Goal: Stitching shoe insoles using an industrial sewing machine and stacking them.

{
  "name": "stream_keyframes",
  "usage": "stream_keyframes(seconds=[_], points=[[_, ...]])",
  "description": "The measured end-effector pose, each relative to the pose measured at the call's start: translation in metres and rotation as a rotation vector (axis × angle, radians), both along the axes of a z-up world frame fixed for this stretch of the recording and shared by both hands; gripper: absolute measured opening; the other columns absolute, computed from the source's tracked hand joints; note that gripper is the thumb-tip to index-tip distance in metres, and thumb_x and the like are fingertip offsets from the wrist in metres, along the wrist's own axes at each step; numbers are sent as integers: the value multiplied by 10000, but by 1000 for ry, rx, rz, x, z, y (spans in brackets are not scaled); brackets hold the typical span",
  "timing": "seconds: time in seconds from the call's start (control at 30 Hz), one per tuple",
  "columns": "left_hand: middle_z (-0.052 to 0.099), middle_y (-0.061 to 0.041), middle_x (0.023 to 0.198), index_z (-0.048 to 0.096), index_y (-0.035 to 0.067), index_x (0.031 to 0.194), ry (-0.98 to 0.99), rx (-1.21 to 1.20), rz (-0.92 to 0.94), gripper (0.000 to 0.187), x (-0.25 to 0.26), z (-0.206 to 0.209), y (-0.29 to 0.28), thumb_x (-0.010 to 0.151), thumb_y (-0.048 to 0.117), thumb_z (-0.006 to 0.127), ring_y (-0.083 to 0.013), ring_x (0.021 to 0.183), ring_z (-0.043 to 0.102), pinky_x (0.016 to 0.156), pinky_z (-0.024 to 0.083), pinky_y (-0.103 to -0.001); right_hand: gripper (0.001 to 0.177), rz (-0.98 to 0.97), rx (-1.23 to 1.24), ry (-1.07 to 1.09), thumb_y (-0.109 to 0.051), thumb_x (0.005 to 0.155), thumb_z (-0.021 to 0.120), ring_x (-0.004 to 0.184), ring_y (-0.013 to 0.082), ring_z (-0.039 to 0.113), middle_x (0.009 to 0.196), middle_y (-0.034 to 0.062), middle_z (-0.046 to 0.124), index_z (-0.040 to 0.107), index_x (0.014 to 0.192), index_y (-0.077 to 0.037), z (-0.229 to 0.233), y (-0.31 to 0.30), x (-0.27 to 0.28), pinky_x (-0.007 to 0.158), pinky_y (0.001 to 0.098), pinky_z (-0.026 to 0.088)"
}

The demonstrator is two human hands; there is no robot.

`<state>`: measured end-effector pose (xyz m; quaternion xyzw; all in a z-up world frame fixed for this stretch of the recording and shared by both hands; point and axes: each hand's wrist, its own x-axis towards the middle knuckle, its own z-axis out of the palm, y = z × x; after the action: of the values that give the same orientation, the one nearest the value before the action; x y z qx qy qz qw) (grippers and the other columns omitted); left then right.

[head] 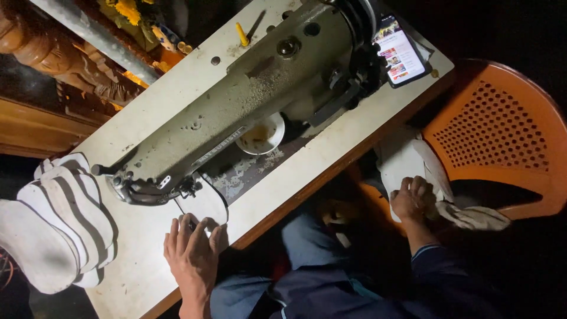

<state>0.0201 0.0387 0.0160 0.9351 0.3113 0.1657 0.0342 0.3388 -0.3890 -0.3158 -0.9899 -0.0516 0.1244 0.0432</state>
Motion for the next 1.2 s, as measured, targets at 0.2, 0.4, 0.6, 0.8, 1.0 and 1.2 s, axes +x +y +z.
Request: stream_keyframes(seconds=[0.2,0.4,0.6,0.8,1.0,1.2], points=[[600,-118,1470,729,181,1196,55,-16,33,440,5,2,2,860,464,740,-371,1466,464,1176,352,-582,827,-18,-163,-257,-462,797,704,1307,429,384,1470,202,384,428,1444,-27,22,9,4,1029,599,367],[583,-175,1497,705,149,1259,-27,-75,23,525,6,-2,4,854,481,730,-387,1477,454,1180,345,-599,886,46,-203,-450,-444,730,793,1333,449,461,1516,262,483,563,1450,18,-11,0,10,1031,612,375],[600,-162,1480,719,145,1247,-43,-72,8,508,6,-5,8,852,464,744,-371,1469,465,1167,364,-572,771,-119,-51,-458,-310,851,636,1162,496,494,1400,298,527,444,1522,17,2,2,17,947,651,388],[589,-154,1493,714,142,1245,-54,-82,6,491,11,-1,10,861,447,740,-375,1471,461,1166,365,-577,908,-287,45,-112,-277,859,775,1326,461,386,1535,287,382,291,1575,2,18,1,29,999,605,449],[604,-189,1468,647,16,1328,-100,-108,12,636,21,11,8,856,430,748,-379,1467,466,1187,352,-563,632,-310,91,-210,-231,870,729,1264,459,499,1438,274,500,508,1425,-27,12,-4,36,1010,571,442],[568,-195,1463,399,-37,1522,-212,-247,54,891,26,18,8,832,388,769,-387,1372,476,1121,343,-546,313,-183,442,-320,-174,958,751,1067,475,609,1108,293,679,693,1153,62,16,-4,26,919,541,454]])
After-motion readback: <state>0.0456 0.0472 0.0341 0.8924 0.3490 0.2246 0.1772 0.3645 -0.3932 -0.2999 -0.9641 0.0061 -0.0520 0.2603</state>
